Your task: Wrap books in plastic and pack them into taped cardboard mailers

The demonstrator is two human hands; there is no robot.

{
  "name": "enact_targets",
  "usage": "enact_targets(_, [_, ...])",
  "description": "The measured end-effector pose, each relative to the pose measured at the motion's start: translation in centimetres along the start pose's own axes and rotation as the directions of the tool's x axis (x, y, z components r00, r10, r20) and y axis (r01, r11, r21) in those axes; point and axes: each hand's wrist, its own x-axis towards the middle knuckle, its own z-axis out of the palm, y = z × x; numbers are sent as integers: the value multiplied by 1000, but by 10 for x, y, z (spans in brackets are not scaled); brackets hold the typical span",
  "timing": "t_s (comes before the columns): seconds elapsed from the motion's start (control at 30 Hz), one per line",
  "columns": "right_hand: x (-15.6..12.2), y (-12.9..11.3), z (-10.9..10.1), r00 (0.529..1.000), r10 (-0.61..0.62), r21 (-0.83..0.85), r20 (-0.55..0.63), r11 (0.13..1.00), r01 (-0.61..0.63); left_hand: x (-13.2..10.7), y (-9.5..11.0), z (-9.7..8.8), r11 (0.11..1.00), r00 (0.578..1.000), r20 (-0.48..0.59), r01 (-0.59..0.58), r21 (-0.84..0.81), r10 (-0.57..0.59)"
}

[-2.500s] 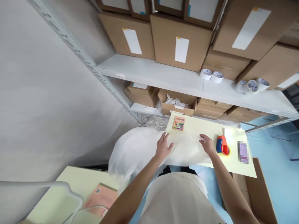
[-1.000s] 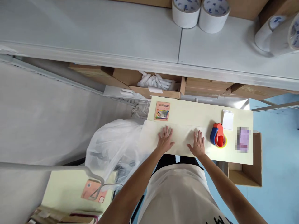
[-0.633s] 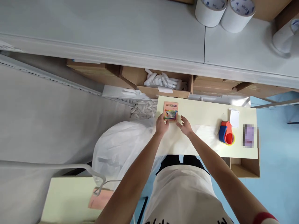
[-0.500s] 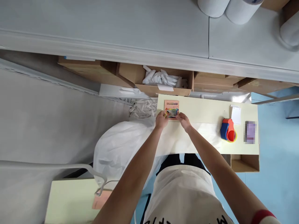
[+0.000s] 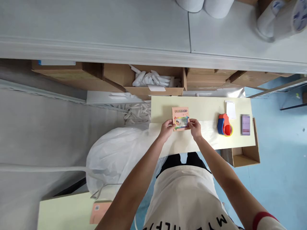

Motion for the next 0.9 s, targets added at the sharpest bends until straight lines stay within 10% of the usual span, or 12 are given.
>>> enact_targets(0.4, [-35,56,-152,994,-13,-133,-105,991,-1,-73,-62,133,922,996,86,-60,382,29])
enact_targets(0.73, [-19,78,-179,999,-4,-274,-46,962,-8,-79,-66,164,772,997,80,-66,632,20])
enact_targets(0.9, [-31,81,-194,989,-129,-425,-75,901,85,-94,-64,172,561,978,167,-210,801,127])
